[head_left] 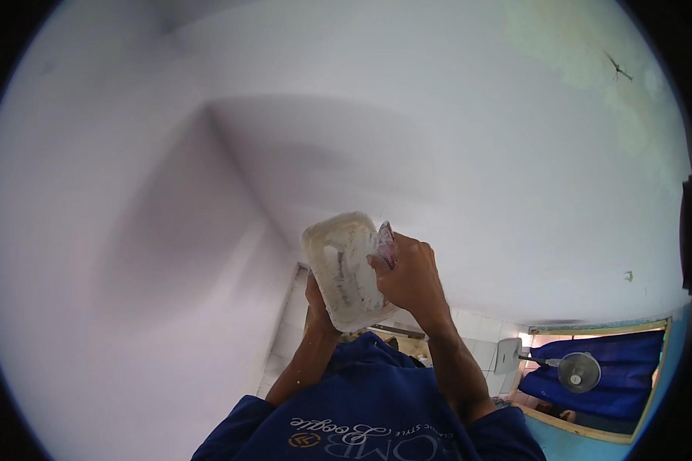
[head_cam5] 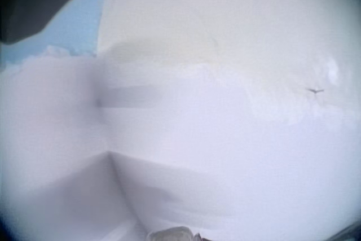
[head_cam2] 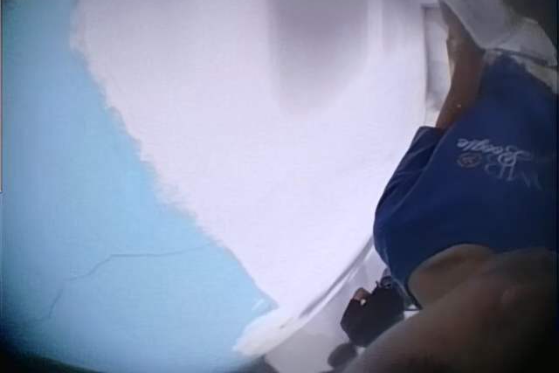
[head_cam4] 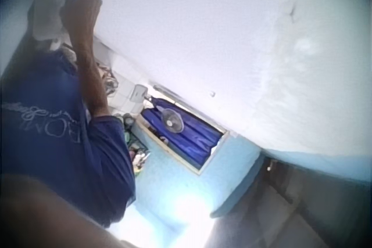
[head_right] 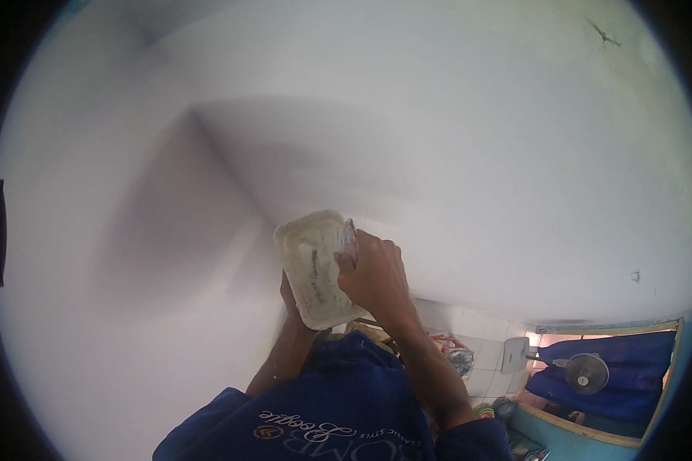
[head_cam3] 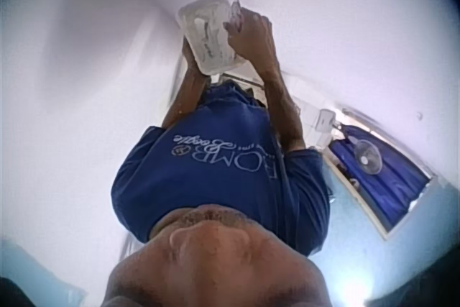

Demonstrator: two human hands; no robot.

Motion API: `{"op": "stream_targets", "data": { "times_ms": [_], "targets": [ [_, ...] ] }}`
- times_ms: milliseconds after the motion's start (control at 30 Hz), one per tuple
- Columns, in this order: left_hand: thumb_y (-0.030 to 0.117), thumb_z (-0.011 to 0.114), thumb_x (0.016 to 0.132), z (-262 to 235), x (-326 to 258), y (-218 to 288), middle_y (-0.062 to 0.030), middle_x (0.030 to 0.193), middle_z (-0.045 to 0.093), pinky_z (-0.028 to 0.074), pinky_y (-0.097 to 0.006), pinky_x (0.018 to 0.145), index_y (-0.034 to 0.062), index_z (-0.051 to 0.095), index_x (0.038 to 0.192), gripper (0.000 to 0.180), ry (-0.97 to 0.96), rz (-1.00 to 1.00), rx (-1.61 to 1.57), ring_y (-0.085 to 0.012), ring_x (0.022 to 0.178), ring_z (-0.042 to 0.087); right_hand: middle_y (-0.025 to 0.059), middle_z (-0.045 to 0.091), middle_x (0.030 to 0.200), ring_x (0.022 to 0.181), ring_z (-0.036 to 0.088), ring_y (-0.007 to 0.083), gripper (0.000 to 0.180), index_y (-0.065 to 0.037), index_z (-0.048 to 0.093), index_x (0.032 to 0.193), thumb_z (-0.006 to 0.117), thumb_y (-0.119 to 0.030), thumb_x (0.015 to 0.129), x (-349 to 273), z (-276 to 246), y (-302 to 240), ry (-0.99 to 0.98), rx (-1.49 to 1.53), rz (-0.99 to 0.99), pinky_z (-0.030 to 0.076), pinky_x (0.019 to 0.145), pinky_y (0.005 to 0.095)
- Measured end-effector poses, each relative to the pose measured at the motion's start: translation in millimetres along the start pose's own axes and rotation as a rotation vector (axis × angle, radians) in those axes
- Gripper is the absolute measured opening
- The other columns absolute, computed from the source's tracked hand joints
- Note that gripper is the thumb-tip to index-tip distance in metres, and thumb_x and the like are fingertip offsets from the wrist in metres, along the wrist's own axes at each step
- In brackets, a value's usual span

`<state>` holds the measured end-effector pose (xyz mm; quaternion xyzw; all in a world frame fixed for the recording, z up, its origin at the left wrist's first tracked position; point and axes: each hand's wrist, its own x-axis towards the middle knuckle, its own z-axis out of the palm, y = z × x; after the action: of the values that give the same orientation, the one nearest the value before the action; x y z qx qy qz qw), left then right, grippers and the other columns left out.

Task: The person applies white plaster to a ceiling using a trowel and container. They spread the material across the surface, then add water from a bottle to the container and mix the plaster before continuing to apply it.

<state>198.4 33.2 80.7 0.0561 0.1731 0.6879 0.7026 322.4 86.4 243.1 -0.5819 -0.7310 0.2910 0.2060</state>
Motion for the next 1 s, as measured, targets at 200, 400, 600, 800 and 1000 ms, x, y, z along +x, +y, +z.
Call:
{"op": "stream_targets", "data": {
  "times_ms": [200,400,600,800,1000],
  "targets": [
    [0.054,0.031,0.104,0,14,3,-0.0130,0.133,0.059,0.055,-0.045,0.097,0.0112,0.045,0.146,0.062,0.056,0.010,0.080,-0.0303,0.117,0.062,0.0212,0.069,0.079,0.077,0.068,0.0416,0.014,0.003,0.064,0.091,0.066,-0.009,0.084,17,16,-9,0.100,-0.261,-0.104,0.052,0.069,0.0506],
    [0.050,0.028,0.105,-1,12,1,-0.0133,0.132,0.059,0.053,-0.043,0.100,0.0111,0.046,0.145,0.058,0.074,0.026,0.106,-0.0286,0.119,0.061,0.0198,0.070,0.082,0.078,0.069,0.0397,0.011,0.000,0.064,0.091,0.065,-0.009,0.085,7,36,-15,0.006,-0.216,-0.272,0.052,0.070,0.0517],
    [0.049,0.029,0.105,0,5,12,-0.0154,0.133,0.058,0.053,-0.044,0.101,0.0091,0.046,0.145,0.059,0.069,-0.014,0.076,-0.0310,0.119,0.061,0.0205,0.069,0.076,0.073,0.069,0.0383,0.014,0.001,0.068,0.090,0.068,-0.012,0.084,-3,19,-20,-0.053,-0.165,-0.181,0.053,0.070,0.0484],
    [0.051,0.030,0.103,-3,-5,5,-0.0172,0.131,0.060,0.056,-0.046,0.096,0.0078,0.046,0.144,0.062,0.026,-0.040,-0.062,-0.0320,0.116,0.063,0.0263,0.067,0.075,0.075,0.066,0.0473,0.021,0.004,0.066,0.090,0.069,-0.015,0.081,0,33,2,-0.037,0.069,-0.025,0.051,0.071,0.0541],
    [0.058,0.034,0.102,-6,-4,-4,-0.0166,0.136,0.057,0.054,-0.049,0.099,0.0085,0.043,0.147,0.068,0.091,-0.033,-0.032,-0.0333,0.120,0.060,0.0280,0.067,0.077,0.076,0.066,0.0485,0.020,0.006,0.065,0.085,0.069,-0.013,0.081,4,32,7,0.021,0.146,-0.046,0.052,0.074,0.0538]
  ]
}}
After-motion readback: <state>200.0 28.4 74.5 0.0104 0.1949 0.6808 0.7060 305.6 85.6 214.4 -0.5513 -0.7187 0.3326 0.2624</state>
